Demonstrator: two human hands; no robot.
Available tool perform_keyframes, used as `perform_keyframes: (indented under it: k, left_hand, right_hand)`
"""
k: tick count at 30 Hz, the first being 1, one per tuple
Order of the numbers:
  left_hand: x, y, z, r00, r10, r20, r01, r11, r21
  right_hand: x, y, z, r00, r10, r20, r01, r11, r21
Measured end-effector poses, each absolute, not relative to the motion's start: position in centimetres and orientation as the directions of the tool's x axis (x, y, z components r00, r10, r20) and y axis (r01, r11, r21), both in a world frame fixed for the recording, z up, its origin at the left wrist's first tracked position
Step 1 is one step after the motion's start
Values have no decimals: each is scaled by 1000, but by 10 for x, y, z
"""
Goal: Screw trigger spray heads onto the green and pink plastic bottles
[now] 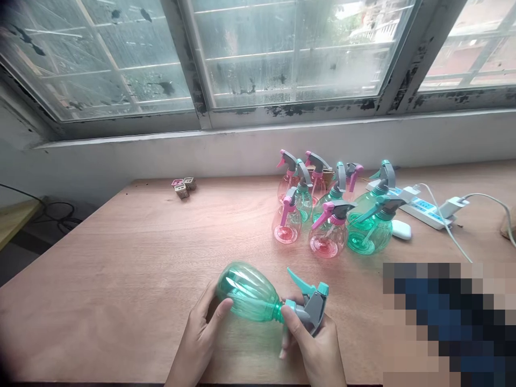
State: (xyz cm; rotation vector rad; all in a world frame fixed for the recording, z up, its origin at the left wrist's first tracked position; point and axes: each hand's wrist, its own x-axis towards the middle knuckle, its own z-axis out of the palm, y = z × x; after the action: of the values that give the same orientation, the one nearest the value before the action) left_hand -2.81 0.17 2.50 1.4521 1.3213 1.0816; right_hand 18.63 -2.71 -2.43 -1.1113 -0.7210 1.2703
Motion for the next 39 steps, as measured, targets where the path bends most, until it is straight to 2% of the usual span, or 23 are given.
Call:
perform_keyframes:
  k: [7, 14, 17, 21, 25, 29, 32, 36, 39]
  left_hand:
    - [-25, -5, 31, 68, 996, -62, 180, 48, 983]
    - [-23, -7, 30, -113, 990, -87, 95, 98, 991]
    - [-26, -3, 25, -56, 997, -55, 111, 61, 992]
    - [-28, -1, 19, 91, 995, 42, 284, -66, 957]
    - [-28, -3, 16, 124, 988, 95, 381, -136, 915]
    - [-27, -9, 22, 125, 992, 23, 281, -58, 958]
    - [-27, -9, 27, 99, 994, 53, 191, -71, 979]
    - [-28, -5, 28, 114, 987, 111, 220, -134, 966]
    - [-30, -5, 25, 145, 982, 118, 230, -149, 962]
  right_hand:
    - [178, -29, -13, 222, 970, -99, -366, -11, -931]
    - [179, -33, -15, 201, 977, -67, -234, -18, -972]
    - [179, -33, -15, 222, 973, -64, -241, -9, -971]
    - [180, -30, -16, 284, 956, -74, -319, 21, -948]
    - [183, -29, -19, 316, 945, -80, -345, 36, -938]
    - [183, -30, -22, 304, 950, -71, -311, 29, -950]
    - [182, -30, -22, 307, 949, -75, -292, 18, -956]
    - [183, -30, -22, 284, 956, -72, -263, 5, -965]
    - [185, -29, -22, 283, 957, -61, -338, 41, -940]
